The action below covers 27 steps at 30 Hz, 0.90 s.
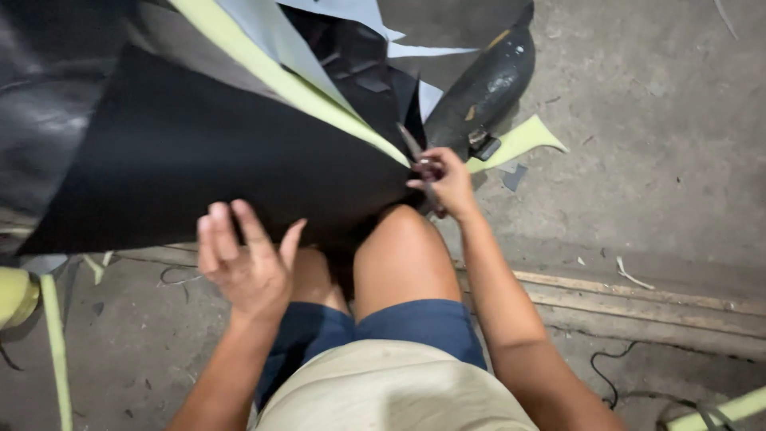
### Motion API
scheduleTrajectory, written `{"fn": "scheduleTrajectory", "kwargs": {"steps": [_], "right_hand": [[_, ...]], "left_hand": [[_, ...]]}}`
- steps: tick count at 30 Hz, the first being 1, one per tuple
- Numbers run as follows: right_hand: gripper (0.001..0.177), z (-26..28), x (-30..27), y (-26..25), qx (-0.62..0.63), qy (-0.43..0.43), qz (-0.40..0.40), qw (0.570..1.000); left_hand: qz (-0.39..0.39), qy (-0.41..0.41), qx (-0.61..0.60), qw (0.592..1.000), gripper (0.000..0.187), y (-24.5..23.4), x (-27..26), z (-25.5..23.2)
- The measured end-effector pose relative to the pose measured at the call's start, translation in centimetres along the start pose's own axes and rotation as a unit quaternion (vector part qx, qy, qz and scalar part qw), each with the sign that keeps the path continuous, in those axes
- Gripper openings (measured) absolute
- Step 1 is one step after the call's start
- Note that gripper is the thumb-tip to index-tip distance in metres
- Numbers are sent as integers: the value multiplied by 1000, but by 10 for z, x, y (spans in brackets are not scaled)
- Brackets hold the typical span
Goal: Reupholstering a seat by cutting and fitting vinyl and foam.
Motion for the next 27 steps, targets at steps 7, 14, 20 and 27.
{"fn": "scheduleTrajectory", "kwargs": {"steps": [7, 14, 20, 27], "right_hand": [[62, -18, 31, 15, 109, -23, 92, 990], [56, 128, 63, 72, 152, -29, 178, 972], [41, 236, 78, 195, 152, -6, 330, 932], [44, 277, 82, 245, -56, -68, 339, 937]], "left_hand": [[17, -13, 6, 1000, 84, 0, 4, -6], [3, -39, -30, 999, 88, 8, -10, -3], [21, -96, -10, 995, 99, 18, -11, 4], [91, -120, -35, 988, 104, -5, 12, 11]]}}
Point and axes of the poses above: each hand's wrist, its own x-axis towards the middle knuckle, its own y-axis out of the palm, z = x × y, the point moved 10 cm from there along x, towards the middle knuckle, and after that the axes turned 4 degrees about -y, right-handed, at the moved point
